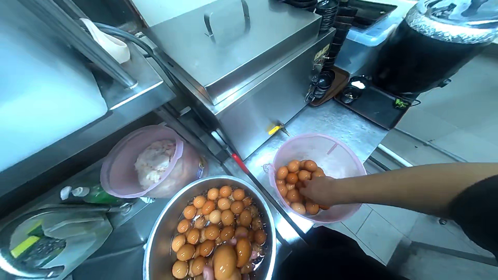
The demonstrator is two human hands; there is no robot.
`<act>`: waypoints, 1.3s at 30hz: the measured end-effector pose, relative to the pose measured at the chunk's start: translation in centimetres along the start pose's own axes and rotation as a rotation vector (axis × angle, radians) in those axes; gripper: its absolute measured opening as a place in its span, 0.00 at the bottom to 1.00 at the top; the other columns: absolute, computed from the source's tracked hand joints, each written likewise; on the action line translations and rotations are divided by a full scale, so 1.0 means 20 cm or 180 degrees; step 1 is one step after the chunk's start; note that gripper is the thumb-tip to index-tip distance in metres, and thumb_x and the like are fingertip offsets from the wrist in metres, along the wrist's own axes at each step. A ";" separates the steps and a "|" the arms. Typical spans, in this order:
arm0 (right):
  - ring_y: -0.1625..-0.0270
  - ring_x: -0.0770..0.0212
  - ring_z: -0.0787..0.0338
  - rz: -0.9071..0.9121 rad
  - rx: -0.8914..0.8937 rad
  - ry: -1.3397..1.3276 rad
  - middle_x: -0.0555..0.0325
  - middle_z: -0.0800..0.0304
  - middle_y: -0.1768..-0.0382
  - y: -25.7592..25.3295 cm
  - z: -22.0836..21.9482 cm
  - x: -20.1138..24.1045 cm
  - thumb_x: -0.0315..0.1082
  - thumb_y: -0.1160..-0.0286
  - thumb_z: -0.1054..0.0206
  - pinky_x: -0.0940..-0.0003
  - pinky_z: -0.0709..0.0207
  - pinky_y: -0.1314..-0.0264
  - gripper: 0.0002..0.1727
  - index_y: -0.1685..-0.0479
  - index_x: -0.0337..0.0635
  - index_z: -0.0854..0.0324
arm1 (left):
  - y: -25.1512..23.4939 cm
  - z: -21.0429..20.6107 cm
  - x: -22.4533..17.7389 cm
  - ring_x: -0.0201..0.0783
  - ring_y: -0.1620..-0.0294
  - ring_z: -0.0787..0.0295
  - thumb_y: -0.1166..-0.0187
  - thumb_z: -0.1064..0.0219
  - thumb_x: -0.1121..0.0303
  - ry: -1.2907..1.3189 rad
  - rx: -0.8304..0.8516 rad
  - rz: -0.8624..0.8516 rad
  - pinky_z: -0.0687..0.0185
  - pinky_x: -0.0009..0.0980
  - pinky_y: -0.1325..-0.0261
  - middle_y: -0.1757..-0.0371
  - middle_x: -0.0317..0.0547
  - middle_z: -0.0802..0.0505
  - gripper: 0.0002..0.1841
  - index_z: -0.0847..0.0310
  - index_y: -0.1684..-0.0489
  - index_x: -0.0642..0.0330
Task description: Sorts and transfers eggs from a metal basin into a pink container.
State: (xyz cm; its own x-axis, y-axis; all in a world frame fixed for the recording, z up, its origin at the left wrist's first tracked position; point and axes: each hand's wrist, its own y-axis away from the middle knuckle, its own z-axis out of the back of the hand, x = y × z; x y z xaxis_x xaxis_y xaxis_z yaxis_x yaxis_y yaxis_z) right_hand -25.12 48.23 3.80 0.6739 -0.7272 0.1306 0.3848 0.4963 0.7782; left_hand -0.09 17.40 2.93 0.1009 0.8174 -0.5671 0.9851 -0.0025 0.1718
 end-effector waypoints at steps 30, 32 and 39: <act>0.43 0.66 0.09 -0.0329 -0.3599 -0.2606 0.64 0.06 0.47 0.69 -0.83 -0.64 0.50 0.11 0.46 0.60 0.13 0.37 0.20 0.41 0.54 0.10 | -1.48 -0.95 0.95 0.46 0.31 0.16 0.30 0.27 0.39 -0.7025 0.1178 0.0983 0.15 0.49 0.32 0.26 0.46 0.19 0.27 0.11 0.37 0.43; 0.43 0.64 0.08 -0.0398 -0.3490 -0.2620 0.63 0.06 0.47 0.66 -0.89 -0.67 0.50 0.11 0.47 0.59 0.14 0.37 0.21 0.41 0.54 0.10 | -1.45 -0.95 0.98 0.53 0.27 0.20 0.29 0.27 0.39 -0.7137 0.1101 0.1003 0.19 0.51 0.29 0.21 0.51 0.23 0.28 0.13 0.34 0.44; 0.42 0.61 0.08 -0.0331 -0.3510 -0.2325 0.62 0.06 0.46 0.60 -0.91 -0.75 0.50 0.12 0.48 0.56 0.14 0.36 0.22 0.41 0.53 0.10 | -1.45 -0.96 0.96 0.56 0.20 0.26 0.25 0.29 0.41 -0.7485 0.1151 0.1156 0.22 0.52 0.25 0.16 0.51 0.27 0.31 0.19 0.26 0.44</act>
State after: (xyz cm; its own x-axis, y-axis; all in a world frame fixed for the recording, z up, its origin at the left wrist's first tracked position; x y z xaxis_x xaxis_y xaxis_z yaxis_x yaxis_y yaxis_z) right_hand -19.20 73.73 -0.06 0.2521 -0.6988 0.6694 0.9545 0.2934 -0.0532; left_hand -29.31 44.31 2.54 -0.1267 -0.9740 -0.1878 0.8496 -0.2042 0.4863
